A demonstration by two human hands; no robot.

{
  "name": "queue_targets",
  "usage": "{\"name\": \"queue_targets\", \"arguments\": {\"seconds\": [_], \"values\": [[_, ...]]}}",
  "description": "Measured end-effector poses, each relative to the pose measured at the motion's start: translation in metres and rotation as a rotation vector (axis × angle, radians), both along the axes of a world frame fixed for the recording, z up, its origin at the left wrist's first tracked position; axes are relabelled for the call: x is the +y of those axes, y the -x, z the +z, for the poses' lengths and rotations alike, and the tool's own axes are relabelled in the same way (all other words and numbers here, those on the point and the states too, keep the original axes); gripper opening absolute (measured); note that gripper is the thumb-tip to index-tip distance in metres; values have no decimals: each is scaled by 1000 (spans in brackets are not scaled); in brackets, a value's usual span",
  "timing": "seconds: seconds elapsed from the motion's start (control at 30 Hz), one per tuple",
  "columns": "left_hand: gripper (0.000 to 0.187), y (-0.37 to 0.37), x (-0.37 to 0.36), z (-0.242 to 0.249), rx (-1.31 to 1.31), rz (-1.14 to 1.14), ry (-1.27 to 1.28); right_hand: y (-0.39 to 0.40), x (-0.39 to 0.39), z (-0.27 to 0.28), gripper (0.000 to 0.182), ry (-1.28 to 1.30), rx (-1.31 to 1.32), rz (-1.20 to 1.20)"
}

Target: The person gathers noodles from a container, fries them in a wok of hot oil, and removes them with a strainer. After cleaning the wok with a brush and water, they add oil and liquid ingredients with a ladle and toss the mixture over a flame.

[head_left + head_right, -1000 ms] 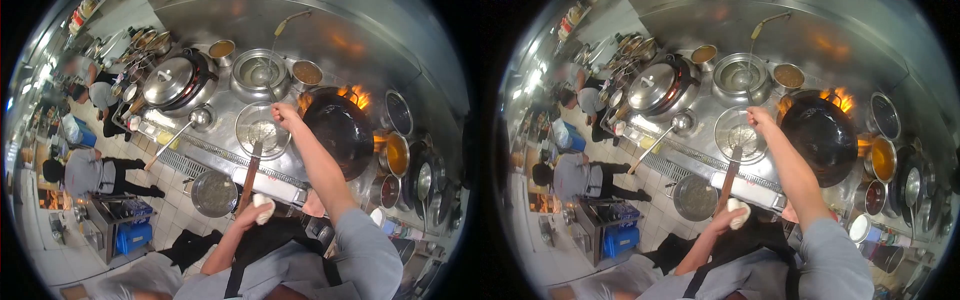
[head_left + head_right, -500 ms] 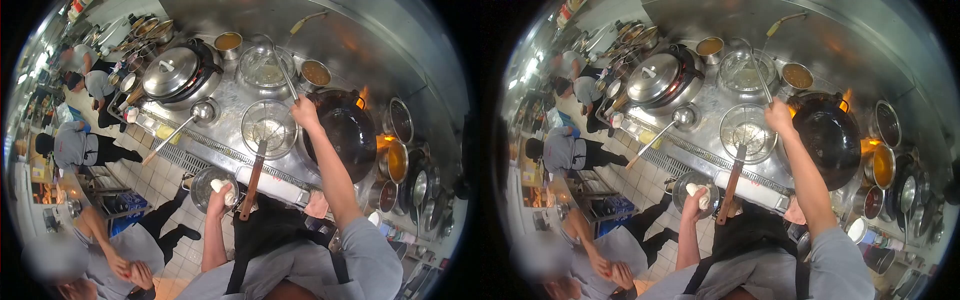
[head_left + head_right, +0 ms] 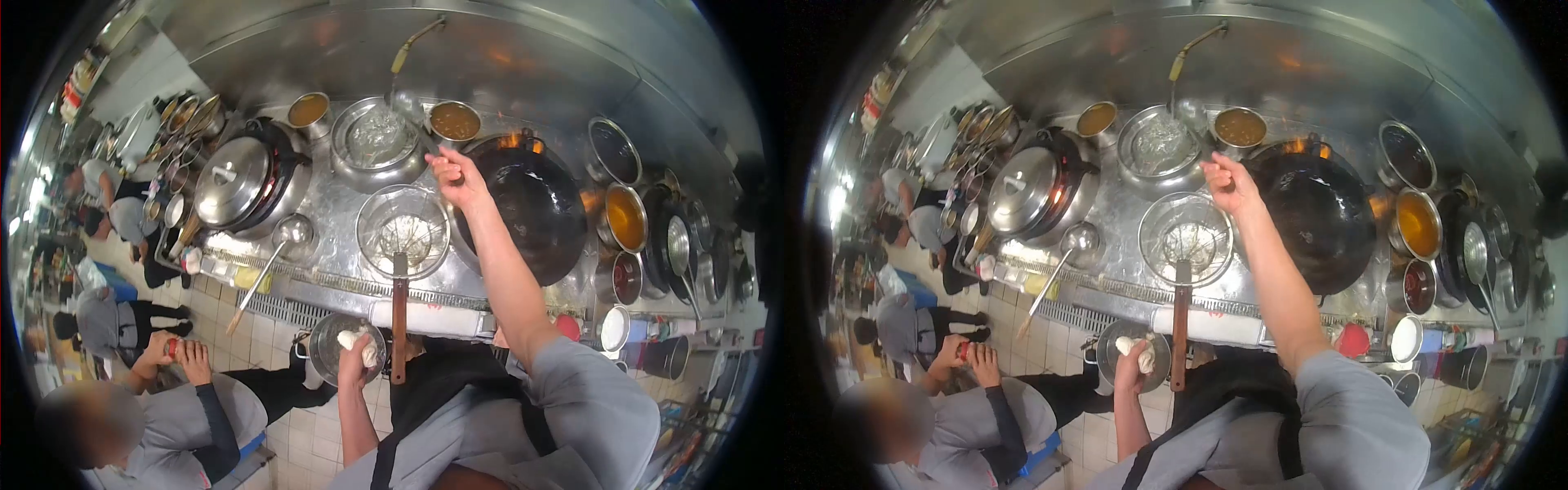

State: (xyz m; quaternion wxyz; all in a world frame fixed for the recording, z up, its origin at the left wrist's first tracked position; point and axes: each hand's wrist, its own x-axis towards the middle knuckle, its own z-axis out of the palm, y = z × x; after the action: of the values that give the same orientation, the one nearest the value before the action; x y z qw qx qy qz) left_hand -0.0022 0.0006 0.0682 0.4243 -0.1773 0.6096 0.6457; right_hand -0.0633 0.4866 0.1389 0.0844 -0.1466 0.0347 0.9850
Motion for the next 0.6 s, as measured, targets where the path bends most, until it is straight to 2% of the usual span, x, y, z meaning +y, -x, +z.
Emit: {"name": "queue_targets", "arguments": {"seconds": [0.03, 0.13, 0.17, 0.27, 0.3, 0.33, 0.37, 0.4, 0.47, 0.57, 0.6], "values": [[28, 1, -2, -1, -2, -4, 16, 1, 10, 2, 36, 0, 110, -37], [29, 1, -1, 1, 8, 1, 37, 24, 42, 18, 39, -93, 193, -47], [29, 2, -3, 1, 10, -8, 45, 32, 50, 27, 31, -104, 118, -14], [29, 3, -4, 4, 15, -18, 48, 49, 25, 31, 17, -876, -421, -5], [29, 3, -2, 4, 16, -22, 45, 54, 15, 15, 24, -1266, -598, 52], [29, 3, 1, 5, 23, -17, 31, 53, 1, -1, 31, -1494, -739, 54], [30, 3, 4, 6, 31, -14, 17, 52, -10, -8, 32, -1805, -960, 220], [30, 2, 5, 7, 38, -14, 5, 43, -23, -5, 33, -1961, -965, 389], [31, 4, 7, 4, 57, -35, -15, 43, -44, -17, 23, -1896, -987, 473], [36, 2, 9, 5, 6, -72, 17, 57, -2, -90, 13, -401, -296, 374], [39, 3, 12, 6, -21, -87, 36, 47, -6, -78, 14, -343, -287, 342]]}}
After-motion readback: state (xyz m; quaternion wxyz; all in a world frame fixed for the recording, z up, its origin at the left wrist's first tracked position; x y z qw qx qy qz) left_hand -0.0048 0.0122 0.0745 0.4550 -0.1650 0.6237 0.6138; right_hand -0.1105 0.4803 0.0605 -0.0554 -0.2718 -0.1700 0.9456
